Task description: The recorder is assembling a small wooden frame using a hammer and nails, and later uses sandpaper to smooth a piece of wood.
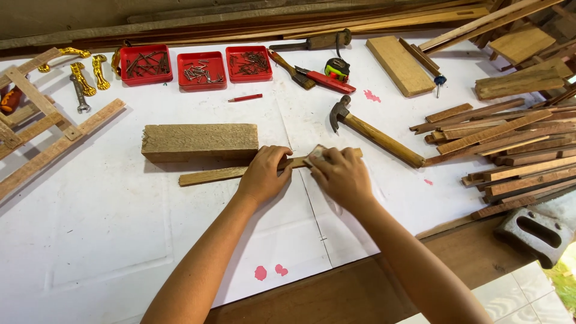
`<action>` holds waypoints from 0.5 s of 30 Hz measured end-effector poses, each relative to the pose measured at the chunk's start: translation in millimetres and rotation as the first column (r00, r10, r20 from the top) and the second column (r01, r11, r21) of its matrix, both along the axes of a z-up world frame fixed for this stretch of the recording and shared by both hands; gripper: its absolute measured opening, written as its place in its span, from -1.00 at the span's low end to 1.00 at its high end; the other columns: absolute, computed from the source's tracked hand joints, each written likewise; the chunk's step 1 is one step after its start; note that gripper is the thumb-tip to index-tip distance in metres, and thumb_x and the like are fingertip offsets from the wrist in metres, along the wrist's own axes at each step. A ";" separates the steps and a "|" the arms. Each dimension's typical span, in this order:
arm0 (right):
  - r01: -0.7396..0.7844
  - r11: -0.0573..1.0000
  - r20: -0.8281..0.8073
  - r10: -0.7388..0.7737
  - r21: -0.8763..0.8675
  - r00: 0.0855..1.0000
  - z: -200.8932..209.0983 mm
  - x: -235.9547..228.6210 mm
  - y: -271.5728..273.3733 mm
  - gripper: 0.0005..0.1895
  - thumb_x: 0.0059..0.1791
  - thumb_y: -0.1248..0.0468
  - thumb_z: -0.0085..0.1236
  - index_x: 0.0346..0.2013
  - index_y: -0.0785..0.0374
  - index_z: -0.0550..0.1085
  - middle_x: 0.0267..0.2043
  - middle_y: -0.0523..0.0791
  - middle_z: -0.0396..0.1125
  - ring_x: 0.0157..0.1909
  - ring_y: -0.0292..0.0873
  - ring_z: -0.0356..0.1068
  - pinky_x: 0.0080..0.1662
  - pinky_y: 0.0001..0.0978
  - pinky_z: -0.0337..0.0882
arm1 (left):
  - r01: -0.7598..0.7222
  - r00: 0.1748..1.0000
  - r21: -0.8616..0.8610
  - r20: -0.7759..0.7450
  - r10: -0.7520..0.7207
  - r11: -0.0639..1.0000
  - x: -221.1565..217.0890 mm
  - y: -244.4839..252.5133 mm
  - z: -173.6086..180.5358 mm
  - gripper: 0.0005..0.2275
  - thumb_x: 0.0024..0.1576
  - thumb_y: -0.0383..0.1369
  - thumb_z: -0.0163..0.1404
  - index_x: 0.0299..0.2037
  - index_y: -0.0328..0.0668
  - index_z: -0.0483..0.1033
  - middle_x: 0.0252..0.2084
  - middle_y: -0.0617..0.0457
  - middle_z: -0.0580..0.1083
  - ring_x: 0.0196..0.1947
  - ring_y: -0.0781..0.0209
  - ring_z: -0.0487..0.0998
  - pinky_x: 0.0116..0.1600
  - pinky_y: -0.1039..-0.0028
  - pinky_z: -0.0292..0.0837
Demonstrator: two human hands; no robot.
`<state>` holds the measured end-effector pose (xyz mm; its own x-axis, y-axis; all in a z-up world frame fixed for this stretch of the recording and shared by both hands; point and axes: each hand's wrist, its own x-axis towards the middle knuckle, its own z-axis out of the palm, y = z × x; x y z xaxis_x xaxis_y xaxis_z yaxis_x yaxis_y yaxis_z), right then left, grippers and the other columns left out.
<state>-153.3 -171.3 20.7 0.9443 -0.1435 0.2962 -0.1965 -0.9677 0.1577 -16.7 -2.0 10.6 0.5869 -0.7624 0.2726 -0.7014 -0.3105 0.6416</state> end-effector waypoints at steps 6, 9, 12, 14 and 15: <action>0.161 0.987 0.083 -0.158 -0.026 0.984 6.7 -21.2 -32.6 -0.67 0.08 -0.08 0.03 0.03 -0.16 0.61 -0.04 -0.20 0.43 -0.08 -0.05 0.31 -0.15 -0.19 0.44 | 0.010 0.999 -0.015 -0.031 -0.010 1.000 -0.7 0.5 1.2 -0.81 0.16 -0.37 0.10 -0.04 -0.11 0.47 -0.16 0.12 0.55 -0.05 0.21 0.53 0.11 0.37 0.51; 0.167 0.978 0.047 -0.163 -0.123 0.986 -6.0 1.9 -10.4 -0.66 0.05 -0.09 0.06 0.01 -0.13 0.62 -0.10 -0.16 0.44 -0.14 -0.04 0.31 -0.23 -0.22 0.43 | 0.004 0.999 0.017 -0.035 -0.004 1.000 -0.6 -1.1 -0.4 -0.84 0.18 -0.36 0.09 -0.07 -0.10 0.45 -0.17 0.13 0.55 -0.04 0.23 0.54 0.12 0.36 0.50; 0.089 0.991 0.040 -0.086 -0.099 0.996 -10.4 21.2 34.6 -0.64 0.07 -0.09 0.04 0.04 -0.10 0.61 -0.11 -0.19 0.45 -0.15 -0.06 0.30 -0.21 -0.26 0.43 | -0.001 1.000 -0.022 0.021 0.002 1.000 0.1 0.2 -1.5 -0.81 0.14 -0.37 0.13 -0.10 -0.15 0.43 -0.13 0.07 0.54 -0.03 0.14 0.51 0.08 0.31 0.49; 0.051 0.996 0.031 -0.049 -0.073 0.998 -9.0 18.3 34.6 -0.63 0.09 -0.09 0.02 0.07 -0.10 0.60 -0.07 -0.22 0.45 -0.13 -0.07 0.30 -0.19 -0.29 0.44 | -0.001 1.000 0.010 -0.001 0.001 1.000 -0.1 -0.5 -1.2 -0.81 0.15 -0.35 0.13 -0.10 -0.14 0.43 -0.14 0.08 0.54 -0.04 0.15 0.51 0.08 0.31 0.50; 0.014 0.999 0.025 -0.012 -0.049 1.000 -8.1 18.3 34.7 -0.62 0.11 -0.09 0.00 0.09 -0.10 0.59 -0.03 -0.25 0.46 -0.11 -0.08 0.29 -0.17 -0.32 0.44 | 0.000 1.000 0.039 -0.020 0.001 0.999 1.2 -0.6 -0.7 -0.81 0.15 -0.34 0.13 -0.11 -0.13 0.42 -0.15 0.09 0.53 -0.04 0.16 0.51 0.08 0.32 0.50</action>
<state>-135.0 -136.6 12.6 0.9347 -0.1405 0.3265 -0.2135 -0.9563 0.1996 -15.5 -2.7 9.9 0.5923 -0.7720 0.2306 -0.6883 -0.3361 0.6428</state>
